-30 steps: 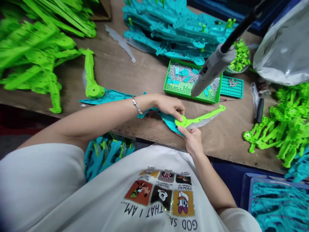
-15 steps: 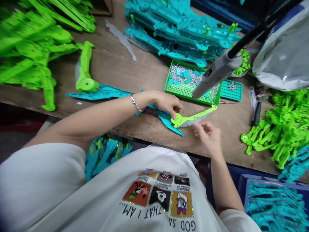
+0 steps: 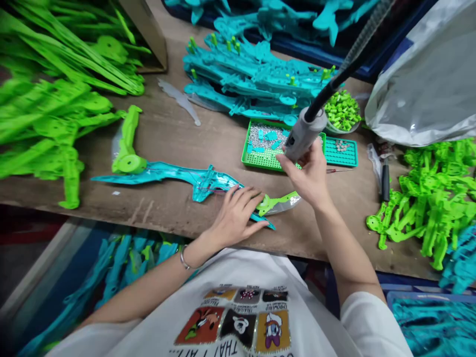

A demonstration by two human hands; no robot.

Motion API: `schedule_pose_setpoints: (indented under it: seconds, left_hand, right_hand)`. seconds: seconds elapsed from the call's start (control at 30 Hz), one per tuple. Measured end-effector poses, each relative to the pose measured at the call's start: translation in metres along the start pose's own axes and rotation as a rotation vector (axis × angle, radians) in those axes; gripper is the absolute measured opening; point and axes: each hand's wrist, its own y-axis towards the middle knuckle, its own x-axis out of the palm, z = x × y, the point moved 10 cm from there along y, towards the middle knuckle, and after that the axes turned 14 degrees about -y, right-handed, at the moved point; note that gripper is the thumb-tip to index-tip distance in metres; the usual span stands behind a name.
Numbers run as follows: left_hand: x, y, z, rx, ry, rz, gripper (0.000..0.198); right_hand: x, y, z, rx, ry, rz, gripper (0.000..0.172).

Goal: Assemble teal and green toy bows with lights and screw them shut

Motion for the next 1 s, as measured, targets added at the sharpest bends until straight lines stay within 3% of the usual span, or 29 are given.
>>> schedule_pose_setpoints:
  seconds: [0.1,0.23,0.37,0.6,1.0]
  left_hand:
    - [0.009,-0.007,-0.007,-0.028,-0.021,0.055,0.069]
    - [0.011,-0.007,-0.016,-0.08,-0.073,0.099,0.064]
    - [0.007,-0.007,-0.018,-0.096,-0.097,0.143,0.055]
    - [0.005,-0.007,-0.017,-0.07,-0.1,0.184,0.057]
    - [0.004,-0.005,-0.015,-0.075,-0.089,0.171,0.053]
  right_hand:
    - [0.005,0.009,-0.005,0.026,0.027,-0.03,0.052]
    - [0.009,0.022,0.001,-0.026,0.042,0.122,0.044]
    - [0.027,0.032,0.019,-0.055,0.065,0.215,0.046]
    - [0.044,0.043,0.025,-0.204,0.193,0.246,0.038]
    - [0.052,0.051,0.019,-0.212,0.17,0.2,0.028]
